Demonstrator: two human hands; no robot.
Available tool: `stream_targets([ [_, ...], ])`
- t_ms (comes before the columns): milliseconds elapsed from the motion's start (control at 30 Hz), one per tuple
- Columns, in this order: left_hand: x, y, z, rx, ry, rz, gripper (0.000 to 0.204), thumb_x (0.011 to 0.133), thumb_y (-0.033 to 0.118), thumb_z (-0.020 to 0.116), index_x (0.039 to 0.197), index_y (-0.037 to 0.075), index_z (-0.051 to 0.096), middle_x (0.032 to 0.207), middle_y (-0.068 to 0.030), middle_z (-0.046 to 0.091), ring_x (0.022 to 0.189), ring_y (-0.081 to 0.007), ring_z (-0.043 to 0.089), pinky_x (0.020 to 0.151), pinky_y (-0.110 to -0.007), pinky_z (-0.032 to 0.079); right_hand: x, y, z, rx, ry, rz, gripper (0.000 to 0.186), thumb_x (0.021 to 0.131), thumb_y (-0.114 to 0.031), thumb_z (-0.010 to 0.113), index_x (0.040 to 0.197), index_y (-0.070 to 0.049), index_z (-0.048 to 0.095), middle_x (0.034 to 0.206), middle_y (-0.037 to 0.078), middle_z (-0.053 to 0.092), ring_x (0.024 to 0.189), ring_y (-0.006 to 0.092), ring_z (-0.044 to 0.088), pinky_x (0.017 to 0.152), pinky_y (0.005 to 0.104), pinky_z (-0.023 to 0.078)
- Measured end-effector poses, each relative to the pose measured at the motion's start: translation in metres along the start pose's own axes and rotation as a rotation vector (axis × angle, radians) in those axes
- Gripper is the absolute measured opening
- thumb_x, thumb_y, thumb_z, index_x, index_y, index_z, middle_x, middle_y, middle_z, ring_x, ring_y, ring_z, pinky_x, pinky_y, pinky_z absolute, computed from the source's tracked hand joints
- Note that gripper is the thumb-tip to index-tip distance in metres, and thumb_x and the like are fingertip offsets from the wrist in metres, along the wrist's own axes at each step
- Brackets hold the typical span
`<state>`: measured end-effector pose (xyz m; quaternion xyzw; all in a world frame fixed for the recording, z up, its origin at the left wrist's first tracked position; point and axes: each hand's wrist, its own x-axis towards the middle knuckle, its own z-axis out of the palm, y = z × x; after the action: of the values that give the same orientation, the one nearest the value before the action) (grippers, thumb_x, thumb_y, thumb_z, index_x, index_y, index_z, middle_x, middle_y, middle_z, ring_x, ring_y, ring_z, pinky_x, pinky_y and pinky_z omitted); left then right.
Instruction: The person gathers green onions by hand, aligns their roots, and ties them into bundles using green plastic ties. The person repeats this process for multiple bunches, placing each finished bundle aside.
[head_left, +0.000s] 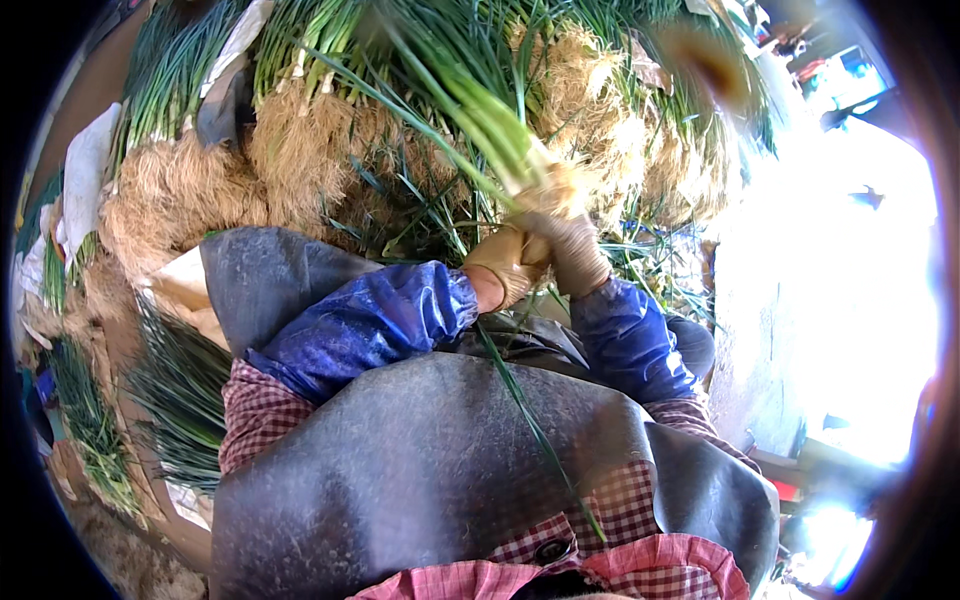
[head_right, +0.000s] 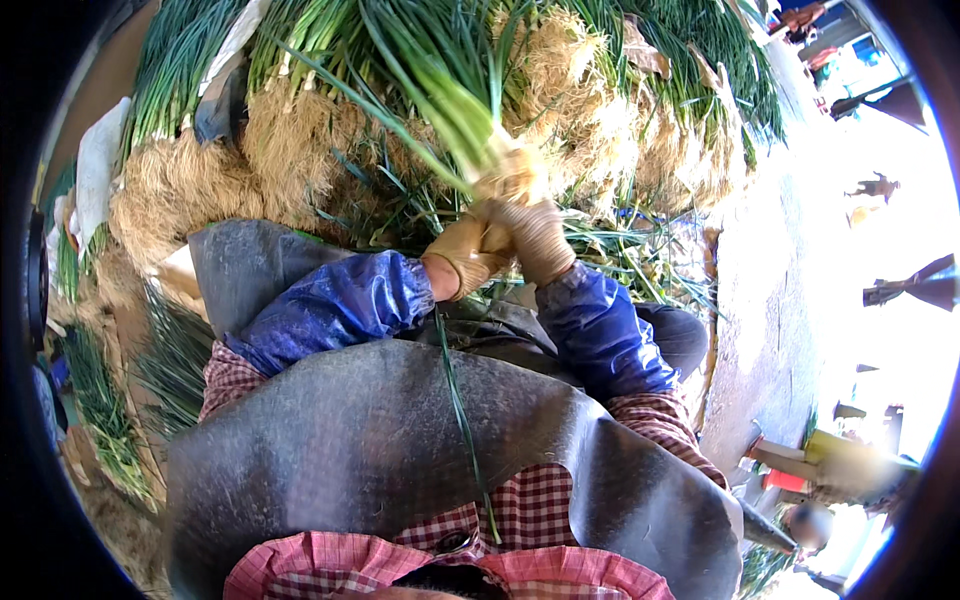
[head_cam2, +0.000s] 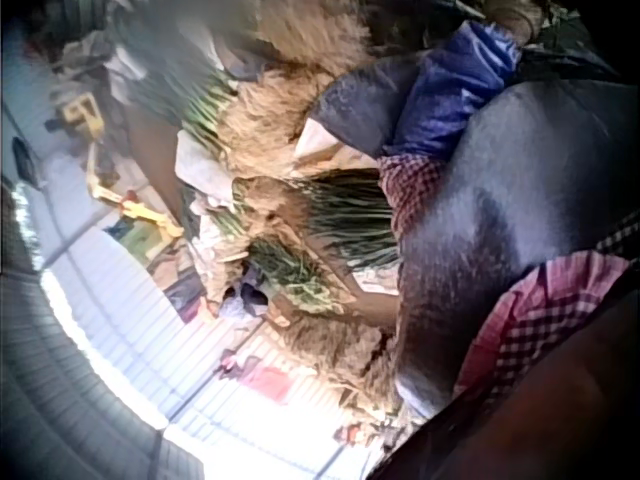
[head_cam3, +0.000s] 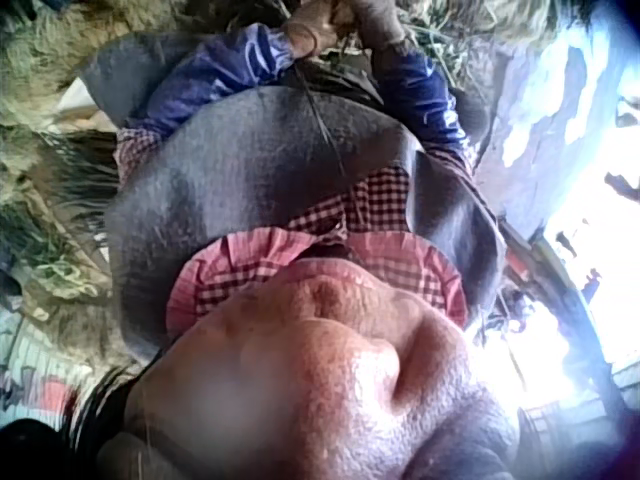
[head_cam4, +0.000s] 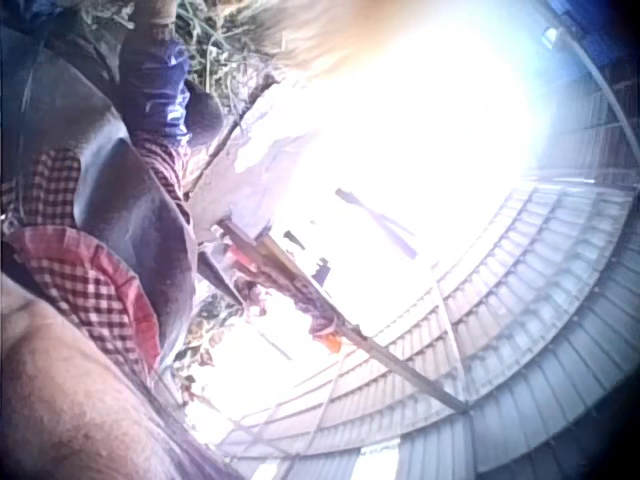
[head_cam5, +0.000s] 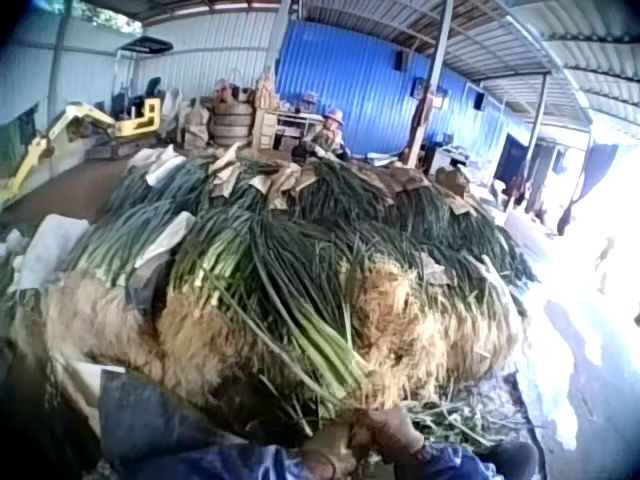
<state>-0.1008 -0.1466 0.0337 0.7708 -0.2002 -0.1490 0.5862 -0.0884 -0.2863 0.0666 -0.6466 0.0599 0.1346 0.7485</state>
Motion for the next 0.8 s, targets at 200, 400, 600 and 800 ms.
stream_targets([
  [200,-0.020,0.009,-0.019,-0.290,0.083,0.258,0.075,0.091,0.018,0.066,0.153,0.009,0.023,0.139,-0.0157,0.052,0.086,-0.0168,0.061,0.089,-0.034,0.052,0.006,-0.020,-0.041,0.542,-0.168,0.016,0.054,0.084,-0.029,0.066,0.128,-0.001,0.053,0.116,0.014,0.064,0.103,0.0281,0.062,0.091,0.0421,0.052],
  [400,0.012,-0.028,-0.086,-0.731,0.589,0.007,0.024,0.091,0.006,0.062,0.115,0.003,0.068,0.118,-0.0108,0.067,0.109,-0.0196,0.062,0.096,-0.029,0.048,-0.013,-0.039,-0.048,0.437,-0.101,0.023,0.043,0.086,-0.027,0.067,0.119,-0.001,0.057,0.105,0.013,0.065,0.091,0.0250,0.066,0.080,0.0375,0.057],
  [600,0.029,-0.031,-0.075,-0.657,0.388,-0.077,0.043,0.090,0.023,0.067,0.129,0.005,0.059,0.135,-0.0059,0.057,0.131,-0.0190,0.045,0.113,-0.039,0.029,-0.036,-0.044,-0.022,0.362,-0.102,-0.027,0.051,0.082,-0.023,0.069,0.125,0.000,0.054,0.106,0.011,0.066,0.089,0.0241,0.066,0.083,0.0377,0.056],
  [800,0.035,0.008,-0.053,-1.200,0.196,0.155,0.054,0.089,0.037,0.071,0.130,0.007,0.054,0.130,-0.0049,0.057,0.124,-0.0211,0.049,0.112,-0.039,0.033,-0.050,-0.057,0.003,-0.067,-0.040,-0.154,0.060,0.076,-0.017,0.074,0.129,0.002,0.052,0.112,0.013,0.065,0.091,0.0206,0.066,0.079,0.0341,0.055],
])
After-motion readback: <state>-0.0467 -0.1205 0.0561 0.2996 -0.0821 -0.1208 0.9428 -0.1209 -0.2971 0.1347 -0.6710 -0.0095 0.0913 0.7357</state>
